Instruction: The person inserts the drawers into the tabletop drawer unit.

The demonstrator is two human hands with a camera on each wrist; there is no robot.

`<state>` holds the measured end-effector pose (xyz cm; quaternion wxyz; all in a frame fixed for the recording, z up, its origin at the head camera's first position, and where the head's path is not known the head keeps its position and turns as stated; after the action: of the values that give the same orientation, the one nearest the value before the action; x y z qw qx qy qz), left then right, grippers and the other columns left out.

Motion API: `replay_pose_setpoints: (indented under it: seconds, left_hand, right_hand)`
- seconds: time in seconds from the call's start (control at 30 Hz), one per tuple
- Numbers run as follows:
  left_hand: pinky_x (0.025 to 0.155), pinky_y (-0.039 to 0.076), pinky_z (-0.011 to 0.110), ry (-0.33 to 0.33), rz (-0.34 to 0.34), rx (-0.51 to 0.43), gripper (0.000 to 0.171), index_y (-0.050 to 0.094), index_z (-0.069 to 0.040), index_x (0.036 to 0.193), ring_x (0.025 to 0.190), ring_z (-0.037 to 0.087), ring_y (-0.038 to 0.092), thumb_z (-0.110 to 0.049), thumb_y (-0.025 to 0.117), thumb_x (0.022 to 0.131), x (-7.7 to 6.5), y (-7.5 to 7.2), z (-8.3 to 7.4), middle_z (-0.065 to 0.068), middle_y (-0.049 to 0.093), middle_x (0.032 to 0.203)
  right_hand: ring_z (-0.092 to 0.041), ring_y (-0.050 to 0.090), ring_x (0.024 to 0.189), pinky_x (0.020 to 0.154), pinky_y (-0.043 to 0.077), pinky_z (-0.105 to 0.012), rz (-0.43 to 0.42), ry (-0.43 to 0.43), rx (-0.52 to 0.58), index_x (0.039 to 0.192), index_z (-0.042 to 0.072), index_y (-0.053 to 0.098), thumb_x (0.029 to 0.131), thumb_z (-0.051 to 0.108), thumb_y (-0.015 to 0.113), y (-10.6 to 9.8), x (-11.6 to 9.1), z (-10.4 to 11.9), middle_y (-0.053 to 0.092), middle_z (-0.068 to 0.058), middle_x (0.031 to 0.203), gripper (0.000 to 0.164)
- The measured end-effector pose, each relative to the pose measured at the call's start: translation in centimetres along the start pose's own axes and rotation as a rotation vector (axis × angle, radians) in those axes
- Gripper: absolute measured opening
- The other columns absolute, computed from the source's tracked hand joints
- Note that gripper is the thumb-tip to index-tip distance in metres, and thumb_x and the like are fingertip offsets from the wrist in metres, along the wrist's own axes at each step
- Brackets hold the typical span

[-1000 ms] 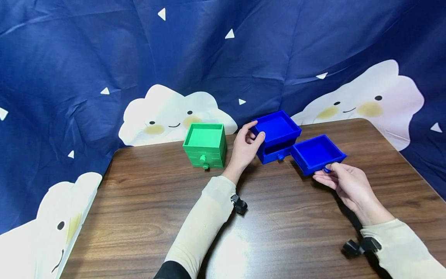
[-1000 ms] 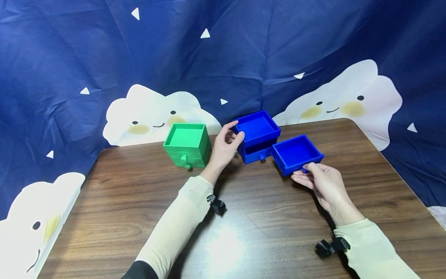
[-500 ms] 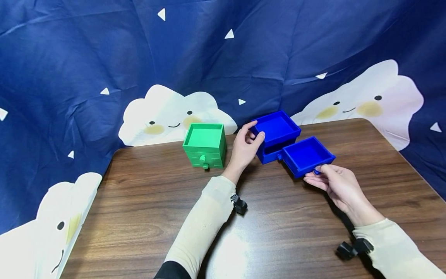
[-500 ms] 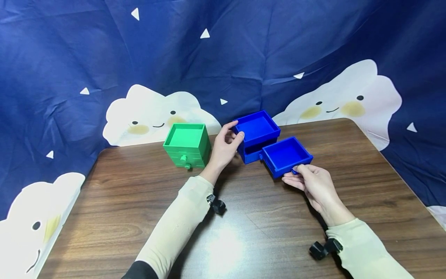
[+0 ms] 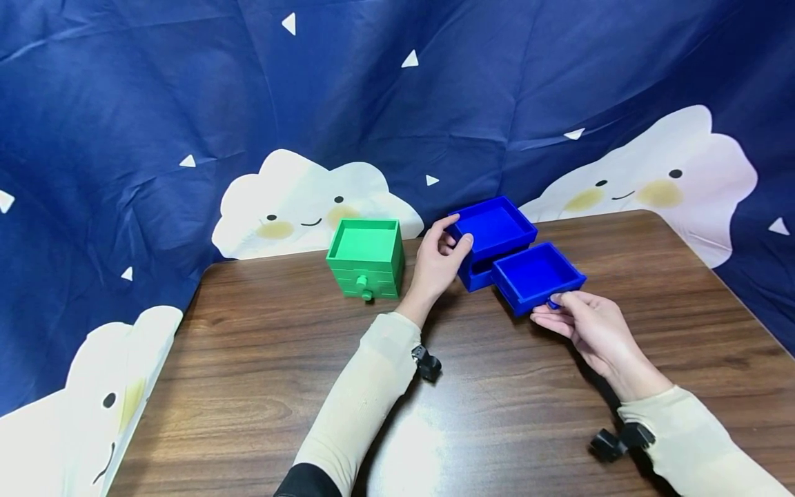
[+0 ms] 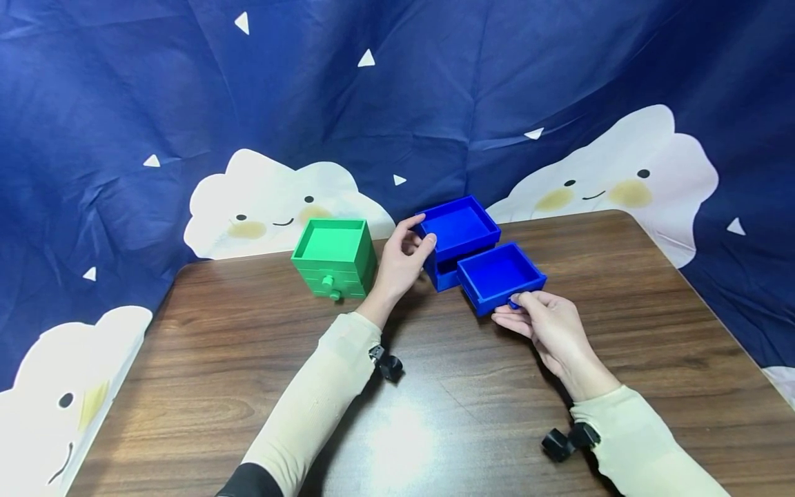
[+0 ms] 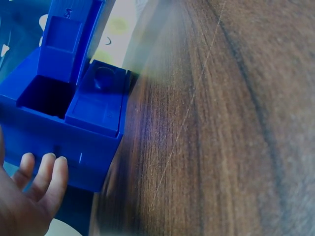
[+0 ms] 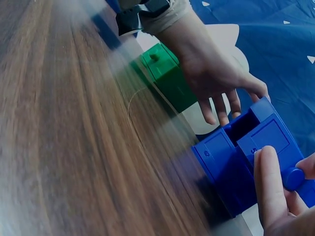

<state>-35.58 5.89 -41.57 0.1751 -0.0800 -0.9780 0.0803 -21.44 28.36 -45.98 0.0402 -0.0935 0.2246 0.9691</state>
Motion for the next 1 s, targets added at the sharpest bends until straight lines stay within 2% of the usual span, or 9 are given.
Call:
replay_pose_setpoints:
  seconds: [0.33,0.8,1.0]
  left_hand:
    - [0.077,0.046,0.014,0.001,0.001,-0.002,0.048,0.064,-0.012,0.147,0.079,0.004,0.053,-0.019,0.073,0.101,0.1,0.0,-0.1,0.010,0.058,0.100]
    - [0.076,0.047,0.015,-0.010,-0.004,0.006,0.048,0.065,-0.014,0.147,0.078,0.004,0.053,-0.021,0.073,0.101,0.1,0.0,0.2,0.003,0.057,0.098]
    - [0.077,0.047,0.015,-0.011,-0.004,0.014,0.047,0.065,-0.014,0.147,0.079,0.004,0.053,-0.022,0.073,0.101,0.0,0.0,0.2,0.006,0.057,0.100]
  right_hand:
    - [-0.019,0.083,0.079,0.081,0.067,-0.031,0.010,0.009,-0.005,0.089,0.005,0.076,0.109,-0.005,0.047,1.2,0.2,-0.4,0.081,-0.013,0.082,0.036]
    - [-0.017,0.082,0.081,0.082,0.067,-0.031,-0.001,0.025,-0.043,0.088,0.005,0.076,0.109,-0.003,0.049,2.0,0.0,-0.5,0.081,-0.012,0.084,0.035]
    - [-0.018,0.082,0.080,0.081,0.067,-0.031,-0.001,0.012,-0.059,0.088,0.005,0.076,0.110,-0.003,0.049,2.3,-0.1,-0.4,0.081,-0.012,0.084,0.035]
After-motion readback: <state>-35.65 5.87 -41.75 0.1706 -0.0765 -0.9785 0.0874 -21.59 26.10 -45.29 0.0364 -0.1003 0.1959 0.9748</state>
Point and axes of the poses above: each hand's wrist, its own x-axis towards the middle knuckle, its own y-axis out of the palm, z = x × y, the point moved 8 cm from there along x, towards the middle knuckle
